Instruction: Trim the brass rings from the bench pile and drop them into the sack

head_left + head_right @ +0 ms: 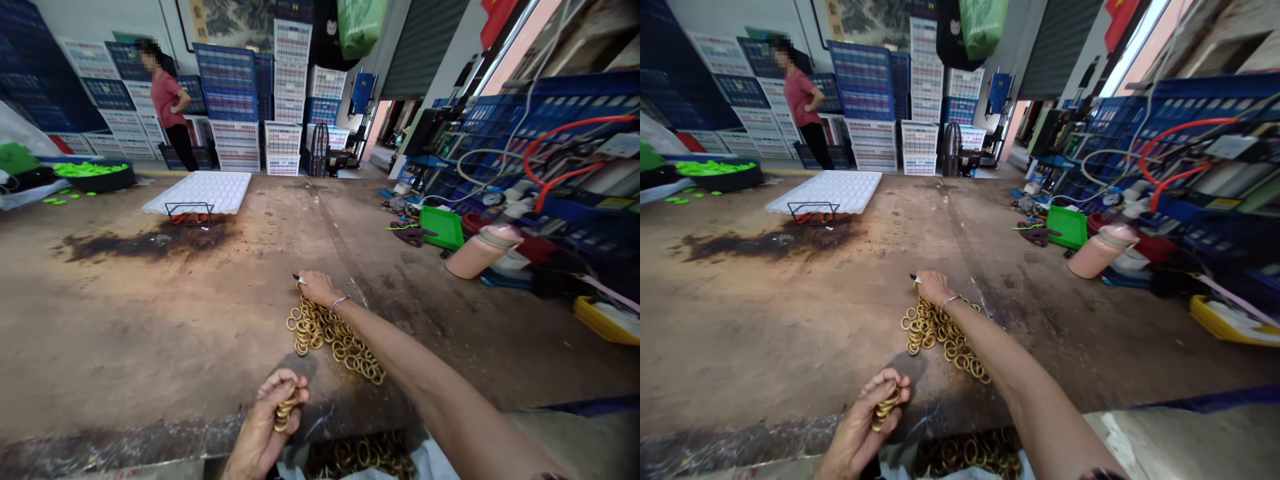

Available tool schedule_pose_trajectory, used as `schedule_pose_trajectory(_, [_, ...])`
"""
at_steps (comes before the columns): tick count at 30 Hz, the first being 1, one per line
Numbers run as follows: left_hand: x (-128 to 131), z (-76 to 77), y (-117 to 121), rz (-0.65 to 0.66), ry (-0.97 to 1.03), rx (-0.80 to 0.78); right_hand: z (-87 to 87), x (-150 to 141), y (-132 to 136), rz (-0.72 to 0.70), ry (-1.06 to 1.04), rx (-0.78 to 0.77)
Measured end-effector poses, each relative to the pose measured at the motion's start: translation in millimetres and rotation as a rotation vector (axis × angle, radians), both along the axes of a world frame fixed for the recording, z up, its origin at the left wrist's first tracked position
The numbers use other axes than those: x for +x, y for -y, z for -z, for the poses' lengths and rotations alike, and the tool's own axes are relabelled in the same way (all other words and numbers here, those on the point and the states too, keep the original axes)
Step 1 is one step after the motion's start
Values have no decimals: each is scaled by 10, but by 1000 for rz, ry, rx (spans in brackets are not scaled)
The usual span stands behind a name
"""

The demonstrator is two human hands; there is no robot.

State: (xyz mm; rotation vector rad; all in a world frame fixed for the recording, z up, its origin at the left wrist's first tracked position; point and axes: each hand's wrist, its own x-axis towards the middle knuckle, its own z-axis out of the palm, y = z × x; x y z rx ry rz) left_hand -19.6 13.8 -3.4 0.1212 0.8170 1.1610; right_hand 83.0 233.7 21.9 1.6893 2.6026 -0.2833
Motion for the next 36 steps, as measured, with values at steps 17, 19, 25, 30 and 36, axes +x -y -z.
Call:
schedule_pose_trajectory(17, [236, -102, 194, 112, -896, 462, 56, 574, 1800, 210, -1174, -1038])
schedule_pose_trajectory(19, [285, -101, 249, 119, -903, 488, 88, 577, 1889, 235, -1260, -1096])
schedule_pose_trajectory(25, [357, -22, 354, 70, -961, 485, 96, 667, 2033, 303, -1209, -936])
schedule_pose_trajectory(30, [414, -64, 371, 52, -1039, 516, 20, 759, 2132, 214, -1024, -480])
schedule_pose_trajectory(36, [458, -98, 390, 182, -808, 356, 46, 729, 2155, 187, -883, -346])
